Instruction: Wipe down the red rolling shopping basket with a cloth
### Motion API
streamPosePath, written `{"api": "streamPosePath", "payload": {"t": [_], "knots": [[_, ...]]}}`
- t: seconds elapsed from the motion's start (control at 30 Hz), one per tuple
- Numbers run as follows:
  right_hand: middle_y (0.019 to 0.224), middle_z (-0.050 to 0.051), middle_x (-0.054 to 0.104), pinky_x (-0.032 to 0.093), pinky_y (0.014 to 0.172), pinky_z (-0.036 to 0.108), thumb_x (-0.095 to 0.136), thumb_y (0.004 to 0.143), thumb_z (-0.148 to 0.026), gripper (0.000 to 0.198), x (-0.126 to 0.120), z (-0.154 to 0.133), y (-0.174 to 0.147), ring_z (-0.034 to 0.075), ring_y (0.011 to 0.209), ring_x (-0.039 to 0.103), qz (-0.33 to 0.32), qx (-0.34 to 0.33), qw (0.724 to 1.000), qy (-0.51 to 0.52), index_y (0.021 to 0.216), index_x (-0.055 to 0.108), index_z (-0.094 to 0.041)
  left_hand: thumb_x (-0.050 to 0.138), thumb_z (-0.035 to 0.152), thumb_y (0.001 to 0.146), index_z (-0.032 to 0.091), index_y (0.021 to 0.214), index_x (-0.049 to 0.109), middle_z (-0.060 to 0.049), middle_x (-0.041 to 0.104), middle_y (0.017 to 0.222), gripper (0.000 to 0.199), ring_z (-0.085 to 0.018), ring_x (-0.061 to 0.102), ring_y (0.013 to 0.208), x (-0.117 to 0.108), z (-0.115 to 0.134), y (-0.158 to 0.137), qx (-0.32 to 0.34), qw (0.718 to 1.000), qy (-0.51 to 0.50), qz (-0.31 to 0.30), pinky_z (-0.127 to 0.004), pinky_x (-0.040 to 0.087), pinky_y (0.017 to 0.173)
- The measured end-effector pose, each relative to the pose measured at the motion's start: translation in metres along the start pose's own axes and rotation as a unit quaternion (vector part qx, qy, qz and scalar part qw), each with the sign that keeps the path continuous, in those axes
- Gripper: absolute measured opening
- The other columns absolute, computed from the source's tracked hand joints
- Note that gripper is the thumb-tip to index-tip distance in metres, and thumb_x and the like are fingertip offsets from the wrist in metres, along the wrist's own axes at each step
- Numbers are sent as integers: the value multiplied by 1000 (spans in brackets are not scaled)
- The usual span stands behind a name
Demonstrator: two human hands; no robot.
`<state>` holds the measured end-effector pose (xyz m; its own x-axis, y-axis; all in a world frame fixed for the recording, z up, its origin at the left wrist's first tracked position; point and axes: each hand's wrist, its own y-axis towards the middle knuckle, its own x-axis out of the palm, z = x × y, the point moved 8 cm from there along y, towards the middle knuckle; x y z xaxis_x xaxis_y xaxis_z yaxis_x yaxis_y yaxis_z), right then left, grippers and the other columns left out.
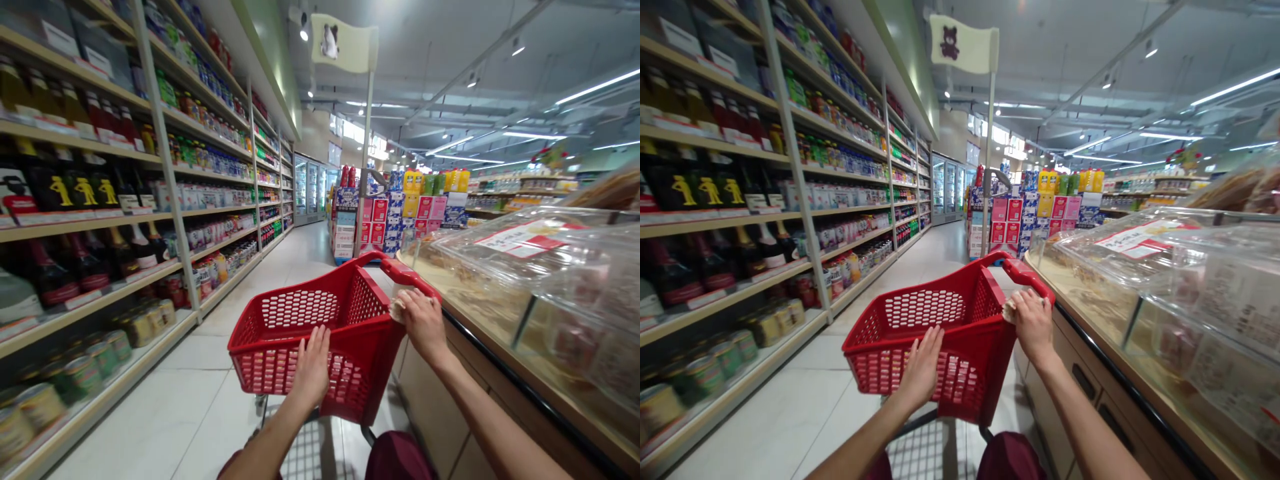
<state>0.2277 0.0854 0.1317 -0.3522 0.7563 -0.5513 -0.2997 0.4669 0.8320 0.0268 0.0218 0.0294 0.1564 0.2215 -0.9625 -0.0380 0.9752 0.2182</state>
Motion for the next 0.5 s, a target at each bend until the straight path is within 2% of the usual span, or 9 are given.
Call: {"api": "streamPosePath", "payload": {"t": [0.07, 0.17, 0.23, 0.3, 0.4, 0.43, 0.5], "knots": [[110, 12, 59, 27, 93, 42, 35, 85, -17, 30, 7, -14, -4, 26, 110, 46, 6, 10, 1000, -5, 104, 58, -14, 27, -5, 57, 11, 135, 12, -6, 9, 144, 81, -17, 4, 132, -1, 0, -1, -5, 1000, 3, -3, -42, 11, 107], [111, 5, 60, 27, 97, 36, 37, 83, -13, 30, 24, -63, -14, 20, 110, 47, -17, -65, 997, 28, 100, 60, -20, 26, -4, 59, 10, 135, 13, -7, 9, 144, 79, -17, 4, 132, -1, -1, -2, -8, 1000, 11, -4, -42, 12, 107], [111, -1, 60, 27, 98, 32, 37, 82, -10, 33, 27, -78, -17, 16, 110, 47, -30, -111, 992, 46, 99, 60, -25, 25, -4, 60, 10, 135, 14, -6, 10, 144, 77, -17, 5, 132, -1, -1, -2, -6, 1000, 14, -5, -42, 12, 107], [111, 1, 60, 29, 96, 34, 35, 82, -10, 34, 20, -59, -11, 17, 107, 48, -23, -97, 994, 40, 100, 60, -24, 25, -4, 59, 11, 135, 14, -6, 11, 144, 78, -17, 5, 132, 0, -2, -1, -3, 1000, 12, -7, -42, 12, 107], [108, 15, 58, 32, 90, 43, 31, 82, -12, 34, 2, 0, 8, 25, 104, 49, 14, -3, 1000, 9, 103, 58, -11, 25, -5, 58, 12, 135, 13, -5, 10, 144, 79, -17, 4, 132, 2, -2, 0, 1, 1000, 2, 3, -42, 12, 107], [107, 18, 58, 32, 88, 44, 32, 82, -12, 33, 0, 12, 14, 27, 103, 48, 20, 22, 1000, 1, 103, 57, -8, 26, -5, 58, 12, 135, 13, -5, 10, 144, 80, -17, 4, 132, 3, -2, 0, 0, 1000, 0, 10, -43, 12, 107], [105, 18, 58, 33, 86, 42, 34, 81, -12, 31, 4, 8, 19, 27, 100, 49, 9, 35, 999, -5, 100, 58, -8, 28, -4, 57, 12, 135, 14, -5, 9, 144, 81, -18, 4, 132, 5, -3, 1, 1, 1000, 1, 21, -43, 13, 107]]}}
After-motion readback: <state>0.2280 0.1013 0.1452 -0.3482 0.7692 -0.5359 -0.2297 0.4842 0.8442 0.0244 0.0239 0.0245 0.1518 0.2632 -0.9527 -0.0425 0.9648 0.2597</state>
